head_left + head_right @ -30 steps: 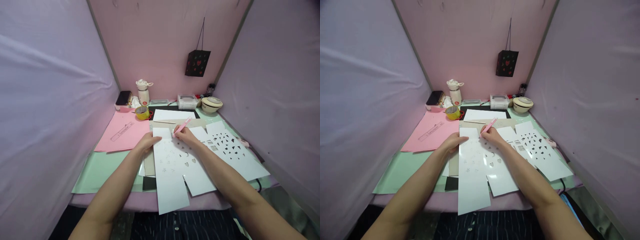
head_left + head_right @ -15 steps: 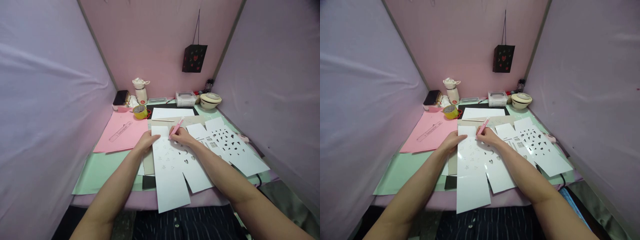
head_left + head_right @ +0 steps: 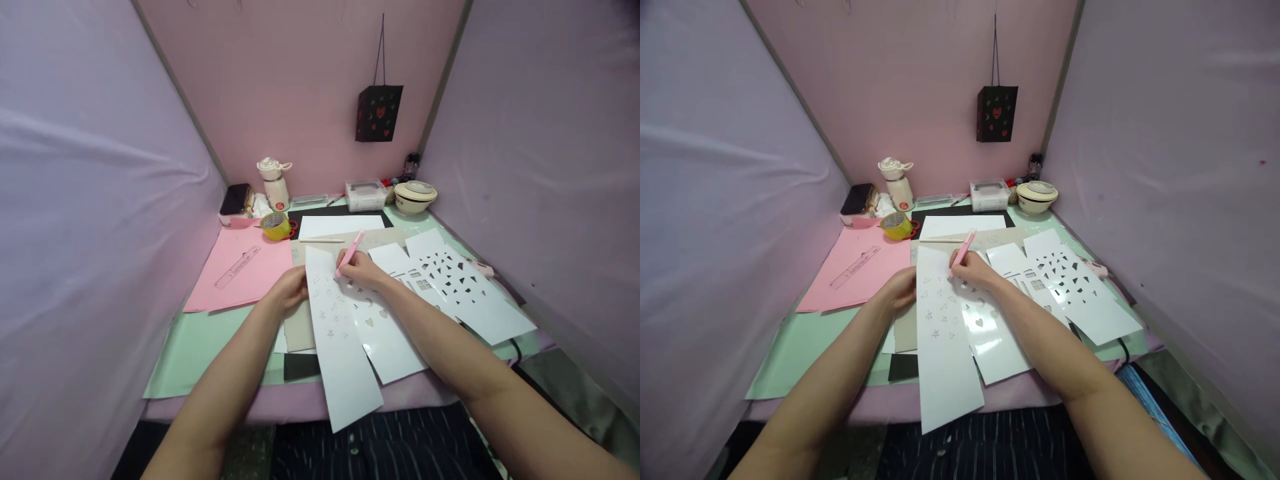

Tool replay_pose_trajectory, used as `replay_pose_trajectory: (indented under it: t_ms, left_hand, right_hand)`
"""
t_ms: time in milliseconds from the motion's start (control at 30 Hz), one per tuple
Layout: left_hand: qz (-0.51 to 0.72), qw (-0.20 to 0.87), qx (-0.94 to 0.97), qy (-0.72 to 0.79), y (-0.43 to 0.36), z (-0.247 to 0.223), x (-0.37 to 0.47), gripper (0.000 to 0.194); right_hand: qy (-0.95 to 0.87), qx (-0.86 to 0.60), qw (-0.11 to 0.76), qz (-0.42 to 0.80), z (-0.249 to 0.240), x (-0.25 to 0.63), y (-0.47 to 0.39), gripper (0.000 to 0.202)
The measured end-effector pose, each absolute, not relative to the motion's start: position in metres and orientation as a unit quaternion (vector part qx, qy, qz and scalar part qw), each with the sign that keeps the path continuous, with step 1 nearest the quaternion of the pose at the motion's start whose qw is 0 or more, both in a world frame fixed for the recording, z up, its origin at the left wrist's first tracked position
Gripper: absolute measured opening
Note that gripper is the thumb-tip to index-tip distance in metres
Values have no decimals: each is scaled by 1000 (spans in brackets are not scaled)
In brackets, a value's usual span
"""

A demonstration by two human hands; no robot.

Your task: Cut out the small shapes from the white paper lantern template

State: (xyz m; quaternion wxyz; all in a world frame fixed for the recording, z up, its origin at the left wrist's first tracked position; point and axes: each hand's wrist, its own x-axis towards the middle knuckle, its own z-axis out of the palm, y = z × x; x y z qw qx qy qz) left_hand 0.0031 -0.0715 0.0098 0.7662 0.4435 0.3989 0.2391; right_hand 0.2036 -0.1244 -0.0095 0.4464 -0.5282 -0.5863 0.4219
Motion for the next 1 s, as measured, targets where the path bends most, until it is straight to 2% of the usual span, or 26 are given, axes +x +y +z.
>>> replay_pose_trajectory:
  t_ms: [200, 533, 667, 767, 867, 1000]
  left_hand:
    - [191, 724, 541, 382, -90, 12, 13, 10]
    - [207, 726, 526, 393, -90, 21, 22, 5]
    - [228, 697, 522, 435, -90, 19, 25, 5]
    - [248, 681, 538, 430, -89, 17, 26, 10]
    - [245, 687, 542, 417, -89, 16, 25, 16]
    - [236, 688, 544, 419, -87, 13, 24, 14]
  right_hand:
    - [-570, -516, 473, 430, -5, 206, -124, 3]
    - [-582, -500, 474, 433, -7, 207, -125, 3]
    - [-561, -486, 503, 444, -12, 205, -123, 4]
    - [-524, -458, 565, 443, -15, 201, -119, 14]
    - [-512, -466, 617, 375, -19, 199, -116, 31]
    - [-573, -497, 586, 287, -24, 197, -112, 37]
